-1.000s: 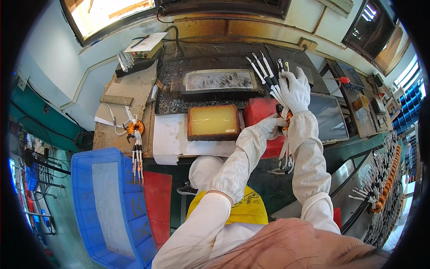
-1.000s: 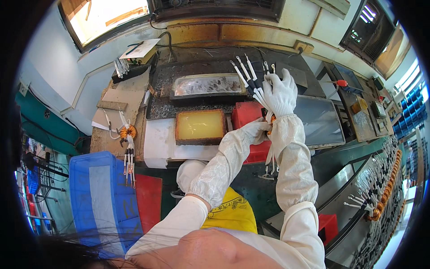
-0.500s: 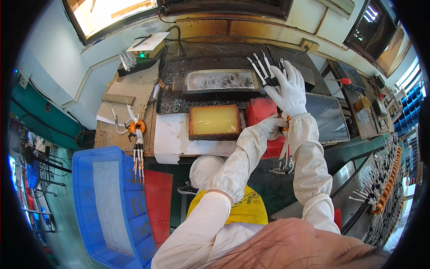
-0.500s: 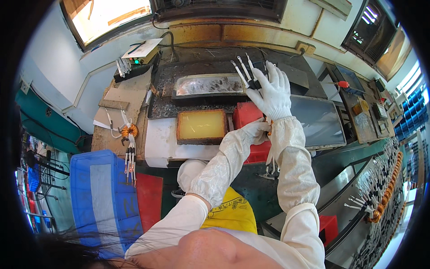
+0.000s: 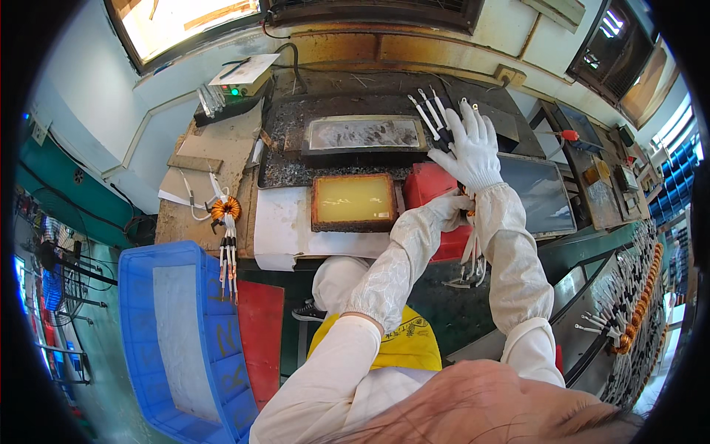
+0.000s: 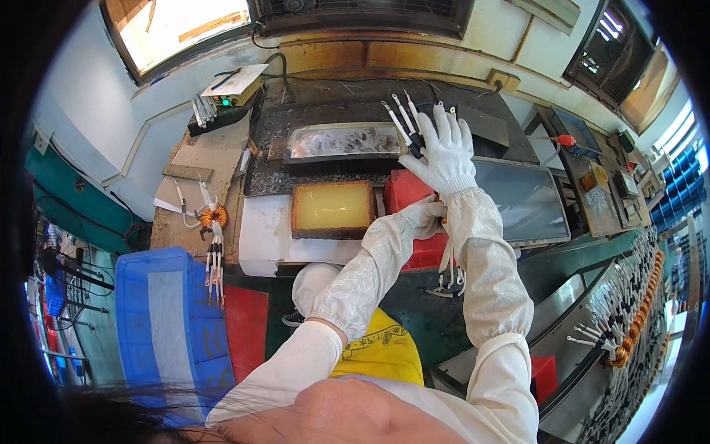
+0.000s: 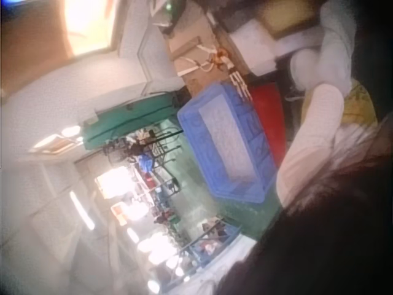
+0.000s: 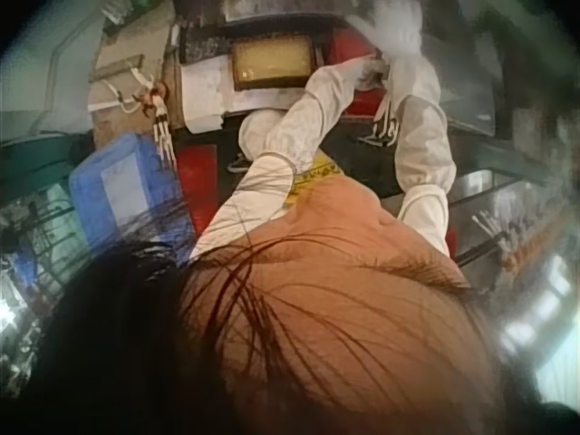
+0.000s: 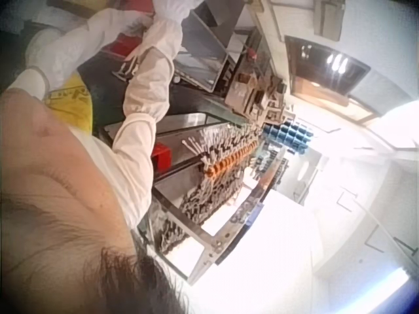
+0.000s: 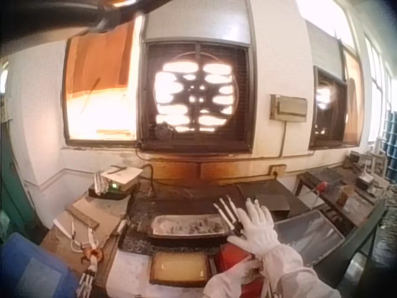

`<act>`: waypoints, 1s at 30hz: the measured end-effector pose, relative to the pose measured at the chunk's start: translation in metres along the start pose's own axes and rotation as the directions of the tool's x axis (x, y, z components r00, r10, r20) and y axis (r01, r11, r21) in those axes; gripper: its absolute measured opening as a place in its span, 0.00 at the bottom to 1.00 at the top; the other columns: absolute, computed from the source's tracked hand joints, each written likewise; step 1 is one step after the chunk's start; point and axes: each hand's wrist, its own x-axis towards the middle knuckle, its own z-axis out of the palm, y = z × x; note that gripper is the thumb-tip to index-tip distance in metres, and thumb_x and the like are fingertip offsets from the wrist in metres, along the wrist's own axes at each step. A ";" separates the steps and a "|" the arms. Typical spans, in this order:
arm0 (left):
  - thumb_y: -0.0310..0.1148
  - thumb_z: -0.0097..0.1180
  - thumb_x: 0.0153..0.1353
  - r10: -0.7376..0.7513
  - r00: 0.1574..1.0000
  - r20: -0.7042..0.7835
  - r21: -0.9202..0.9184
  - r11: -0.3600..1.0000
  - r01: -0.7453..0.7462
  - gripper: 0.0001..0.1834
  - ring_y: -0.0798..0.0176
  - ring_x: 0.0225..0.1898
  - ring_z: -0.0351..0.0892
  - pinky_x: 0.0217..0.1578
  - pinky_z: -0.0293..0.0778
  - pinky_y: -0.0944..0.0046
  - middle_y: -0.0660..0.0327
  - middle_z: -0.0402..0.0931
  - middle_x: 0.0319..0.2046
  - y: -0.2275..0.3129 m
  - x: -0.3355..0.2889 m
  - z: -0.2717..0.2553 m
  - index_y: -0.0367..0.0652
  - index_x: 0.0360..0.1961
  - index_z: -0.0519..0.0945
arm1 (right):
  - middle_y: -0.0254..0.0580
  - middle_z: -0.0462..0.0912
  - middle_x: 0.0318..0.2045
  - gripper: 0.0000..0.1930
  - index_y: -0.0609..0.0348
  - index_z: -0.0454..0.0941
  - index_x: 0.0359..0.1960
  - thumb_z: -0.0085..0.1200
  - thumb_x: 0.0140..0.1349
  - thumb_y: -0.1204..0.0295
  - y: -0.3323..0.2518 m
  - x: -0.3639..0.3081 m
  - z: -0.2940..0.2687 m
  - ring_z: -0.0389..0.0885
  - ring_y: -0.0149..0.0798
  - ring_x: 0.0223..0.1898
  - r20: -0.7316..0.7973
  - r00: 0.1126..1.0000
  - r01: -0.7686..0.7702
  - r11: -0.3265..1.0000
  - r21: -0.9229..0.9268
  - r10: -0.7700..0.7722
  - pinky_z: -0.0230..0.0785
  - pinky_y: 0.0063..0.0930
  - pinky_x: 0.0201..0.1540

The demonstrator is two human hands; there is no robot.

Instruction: Dipping the wire leads of electrical components into a heated solder bath for tinning and organizing them on a tray.

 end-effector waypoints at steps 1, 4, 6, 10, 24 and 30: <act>0.20 0.52 0.62 0.001 1.000 0.000 0.000 1.000 -0.001 0.17 0.55 0.40 0.85 0.38 0.86 0.57 0.53 0.80 0.44 0.000 0.000 -0.002 0.39 0.52 0.71 | 0.61 0.61 0.66 0.39 0.55 0.68 0.61 0.63 0.49 0.48 -0.001 0.001 -0.002 0.62 0.63 0.65 0.000 1.000 0.001 1.000 0.000 -0.001 0.49 0.55 0.68; 0.21 0.52 0.61 -0.008 1.000 0.022 0.006 1.000 0.008 0.18 0.55 0.41 0.84 0.39 0.85 0.55 0.54 0.79 0.44 0.001 0.000 -0.003 0.39 0.53 0.71 | 0.58 0.67 0.62 0.33 0.55 0.73 0.57 0.64 0.50 0.53 -0.001 0.003 -0.008 0.65 0.60 0.63 -0.032 0.995 0.090 0.996 0.012 -0.089 0.54 0.52 0.66; 0.21 0.54 0.60 -0.015 1.000 -0.006 0.035 0.999 0.015 0.20 0.54 0.43 0.84 0.40 0.85 0.54 0.54 0.79 0.44 0.002 0.000 -0.001 0.39 0.54 0.70 | 0.52 0.74 0.57 0.22 0.52 0.78 0.50 0.63 0.52 0.62 0.003 0.005 -0.009 0.71 0.57 0.59 -0.156 0.987 0.065 0.980 0.186 -0.036 0.60 0.47 0.63; 0.21 0.55 0.59 -0.004 1.000 -0.007 0.056 0.998 0.004 0.21 0.54 0.44 0.83 0.42 0.84 0.53 0.55 0.79 0.45 0.005 -0.003 0.000 0.40 0.54 0.70 | 0.44 0.79 0.50 0.12 0.54 0.81 0.42 0.60 0.56 0.70 -0.003 0.006 -0.026 0.76 0.52 0.53 -0.261 0.953 0.214 0.952 0.220 -0.154 0.67 0.42 0.58; 0.20 0.54 0.59 0.000 1.000 0.013 0.039 0.999 -0.001 0.19 0.54 0.43 0.83 0.44 0.82 0.53 0.54 0.80 0.45 0.001 0.000 -0.003 0.38 0.52 0.73 | 0.47 0.82 0.46 0.13 0.56 0.82 0.40 0.58 0.57 0.64 0.006 -0.006 0.004 0.80 0.50 0.48 -0.208 0.958 -0.168 0.975 0.144 0.195 0.69 0.41 0.56; 0.19 0.53 0.57 0.006 1.000 -0.001 -0.028 1.000 -0.006 0.22 0.52 0.46 0.82 0.43 0.82 0.52 0.52 0.79 0.47 0.000 -0.004 -0.002 0.37 0.54 0.71 | 0.48 0.83 0.46 0.14 0.58 0.83 0.38 0.54 0.61 0.62 0.007 -0.003 0.004 0.80 0.50 0.49 -0.197 0.955 -0.195 0.970 0.142 0.221 0.70 0.39 0.54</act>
